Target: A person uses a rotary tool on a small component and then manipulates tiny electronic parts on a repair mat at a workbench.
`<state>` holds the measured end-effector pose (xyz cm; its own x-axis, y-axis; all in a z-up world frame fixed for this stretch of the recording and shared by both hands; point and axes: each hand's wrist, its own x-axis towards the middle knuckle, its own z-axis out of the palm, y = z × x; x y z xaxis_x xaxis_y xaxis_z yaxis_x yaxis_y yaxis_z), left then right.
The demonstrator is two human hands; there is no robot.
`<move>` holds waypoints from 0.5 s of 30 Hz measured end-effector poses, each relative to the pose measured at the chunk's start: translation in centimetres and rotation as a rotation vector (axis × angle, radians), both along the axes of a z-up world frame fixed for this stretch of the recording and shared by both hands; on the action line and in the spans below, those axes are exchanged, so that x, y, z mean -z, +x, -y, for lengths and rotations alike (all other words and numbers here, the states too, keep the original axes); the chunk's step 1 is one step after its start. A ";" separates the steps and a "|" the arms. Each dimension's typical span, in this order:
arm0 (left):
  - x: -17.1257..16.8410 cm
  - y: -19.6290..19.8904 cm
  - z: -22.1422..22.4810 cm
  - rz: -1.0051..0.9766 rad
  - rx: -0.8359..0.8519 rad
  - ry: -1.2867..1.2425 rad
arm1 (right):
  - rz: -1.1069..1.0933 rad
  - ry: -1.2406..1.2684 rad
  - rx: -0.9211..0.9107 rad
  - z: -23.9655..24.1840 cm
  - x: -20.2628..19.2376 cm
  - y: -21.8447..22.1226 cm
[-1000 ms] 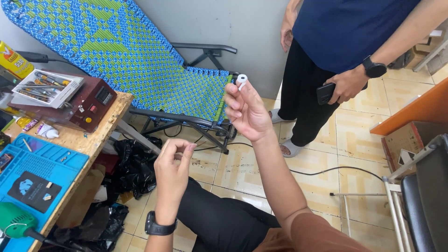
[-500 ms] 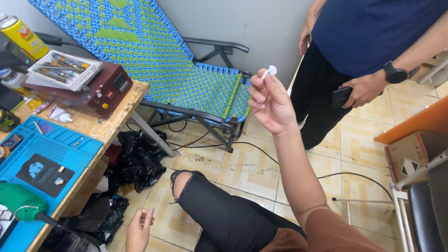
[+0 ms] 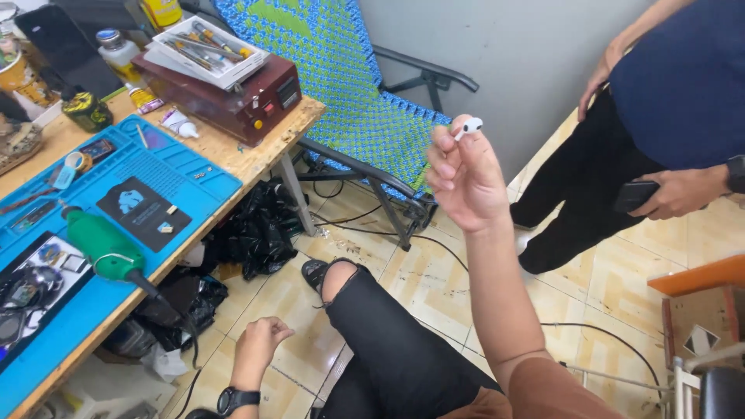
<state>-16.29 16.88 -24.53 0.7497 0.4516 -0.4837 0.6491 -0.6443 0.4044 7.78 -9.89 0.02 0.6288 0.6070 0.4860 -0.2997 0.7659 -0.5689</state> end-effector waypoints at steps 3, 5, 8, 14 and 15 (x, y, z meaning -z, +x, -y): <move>1.8 0.5 -0.4 -0.064 0.028 0.000 | -0.043 -0.029 0.104 0.0 -0.7 0.3; 2.7 1.2 -0.8 -0.139 0.040 0.019 | -0.106 -0.052 0.206 0.0 -2.5 1.1; 2.4 2.3 -0.3 -0.197 -0.058 0.056 | -0.017 0.110 0.328 0.5 -5.4 3.2; 5.3 -0.2 0.1 0.150 0.004 0.093 | 0.098 0.032 0.490 0.4 -4.5 5.4; 5.1 -0.1 0.2 0.192 0.039 0.058 | 0.130 -0.102 0.532 0.3 -3.3 5.2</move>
<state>-16.37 16.68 -29.62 0.8433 0.4431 -0.3040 0.5374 -0.6933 0.4802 13.00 -10.20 3.35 0.8004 0.2699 0.5352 0.1909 0.7316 -0.6545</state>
